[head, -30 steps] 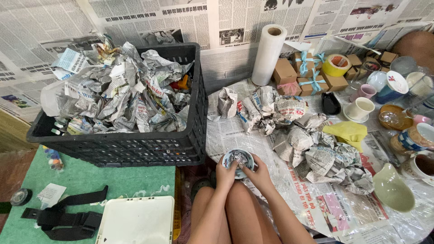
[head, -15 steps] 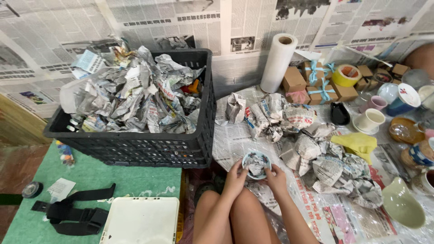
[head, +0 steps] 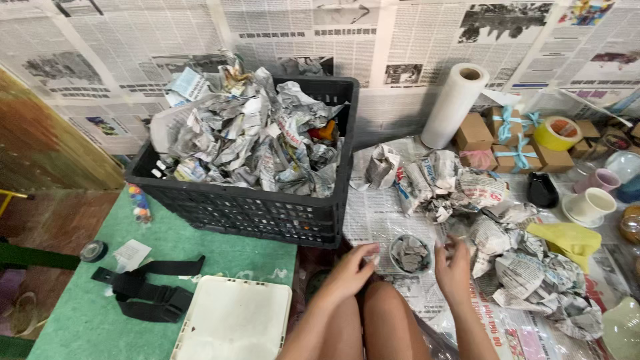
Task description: The person wraps small ceramic items, including a cup and a saucer, using newspaper. They fold the paper around each item and place the wrapped bundles on the table.
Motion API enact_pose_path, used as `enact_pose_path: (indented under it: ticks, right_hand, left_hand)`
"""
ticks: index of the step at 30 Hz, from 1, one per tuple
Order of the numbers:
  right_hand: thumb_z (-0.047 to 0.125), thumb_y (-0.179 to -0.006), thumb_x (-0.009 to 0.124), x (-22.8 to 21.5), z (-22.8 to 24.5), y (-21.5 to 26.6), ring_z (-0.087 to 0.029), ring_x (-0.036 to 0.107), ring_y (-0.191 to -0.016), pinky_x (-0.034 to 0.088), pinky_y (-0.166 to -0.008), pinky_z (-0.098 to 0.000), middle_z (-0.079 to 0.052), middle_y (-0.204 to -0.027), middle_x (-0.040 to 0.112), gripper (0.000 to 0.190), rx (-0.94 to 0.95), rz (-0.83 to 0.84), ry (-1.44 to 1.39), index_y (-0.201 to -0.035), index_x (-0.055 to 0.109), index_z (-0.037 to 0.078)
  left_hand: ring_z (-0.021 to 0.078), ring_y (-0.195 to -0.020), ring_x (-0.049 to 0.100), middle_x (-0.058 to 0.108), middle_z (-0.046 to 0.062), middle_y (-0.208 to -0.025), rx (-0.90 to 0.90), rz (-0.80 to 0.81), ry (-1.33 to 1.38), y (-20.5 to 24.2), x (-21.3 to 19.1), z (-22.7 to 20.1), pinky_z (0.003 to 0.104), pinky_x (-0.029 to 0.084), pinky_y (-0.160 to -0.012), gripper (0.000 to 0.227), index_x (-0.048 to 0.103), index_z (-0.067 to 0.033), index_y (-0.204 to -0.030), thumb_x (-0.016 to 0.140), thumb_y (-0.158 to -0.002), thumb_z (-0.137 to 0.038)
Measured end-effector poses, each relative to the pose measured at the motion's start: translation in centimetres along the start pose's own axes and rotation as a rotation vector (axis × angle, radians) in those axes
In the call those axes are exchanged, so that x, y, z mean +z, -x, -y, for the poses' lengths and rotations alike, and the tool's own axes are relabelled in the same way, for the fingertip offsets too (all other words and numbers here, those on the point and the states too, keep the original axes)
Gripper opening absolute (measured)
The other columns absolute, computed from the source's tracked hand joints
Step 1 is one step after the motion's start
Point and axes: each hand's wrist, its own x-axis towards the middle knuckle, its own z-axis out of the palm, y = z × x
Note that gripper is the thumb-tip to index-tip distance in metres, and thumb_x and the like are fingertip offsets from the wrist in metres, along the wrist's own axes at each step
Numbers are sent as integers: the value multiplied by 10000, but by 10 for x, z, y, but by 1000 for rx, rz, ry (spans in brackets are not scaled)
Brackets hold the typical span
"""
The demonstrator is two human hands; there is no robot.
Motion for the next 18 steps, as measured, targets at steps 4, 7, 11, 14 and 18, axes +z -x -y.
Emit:
enact_pose_path:
  ticks: [4, 7, 11, 14, 18]
  right_hand:
    - [157, -935, 725, -17, 132, -15, -261, 628, -1098, 507, -931, -386, -164, -1189, 622, 502, -384, -53, -141, -1382, 539, 22]
    - [110, -878, 772, -2, 220, -24, -282, 622, -1159, 495, -1015, -398, -167, -1238, 607, 535, -610, -42, -285, -1341, 518, 23]
    - [19, -877, 752, 47, 285, -54, -336, 643, -1161, 514, -1001, -388, -143, -1207, 662, 398, -887, 248, -274, -1254, 634, 64]
    - [51, -867, 739, 113, 301, -79, -352, 630, -1181, 521, -989, -419, -146, -1252, 667, 386, -848, 557, -74, -1243, 667, 101]
    - [89, -735, 777, 198, 300, -103, -331, 616, -1254, 520, -1008, -425, -83, -1345, 675, 596, -916, 944, 476, -1312, 661, 179]
  left_hand:
    - [174, -1066, 714, 746, 73, -1197, 69, -41, 0, 28, -103, -82, 316, 582, -875, 285, 681, -92, -1270, 628, -1004, -181]
    - [192, -996, 742, 764, 48, -1162, 92, -296, -228, 19, -170, -116, 328, 590, -856, 252, 708, -119, -1205, 626, -985, -212]
    - [292, -1207, 638, 694, 60, -1295, 93, -479, -716, -26, -234, -103, 419, 529, -988, 240, 735, -128, -1125, 642, -964, -279]
    - [303, -1329, 536, 562, 45, -1459, -172, -322, -850, -66, -262, -64, 452, 484, -1059, 347, 728, -188, -1177, 639, -916, -398]
    - [408, -1465, 317, 343, 111, -1608, -453, -108, -1007, -106, -281, -19, 547, 352, -1148, 569, 645, -206, -1360, 610, -909, -553]
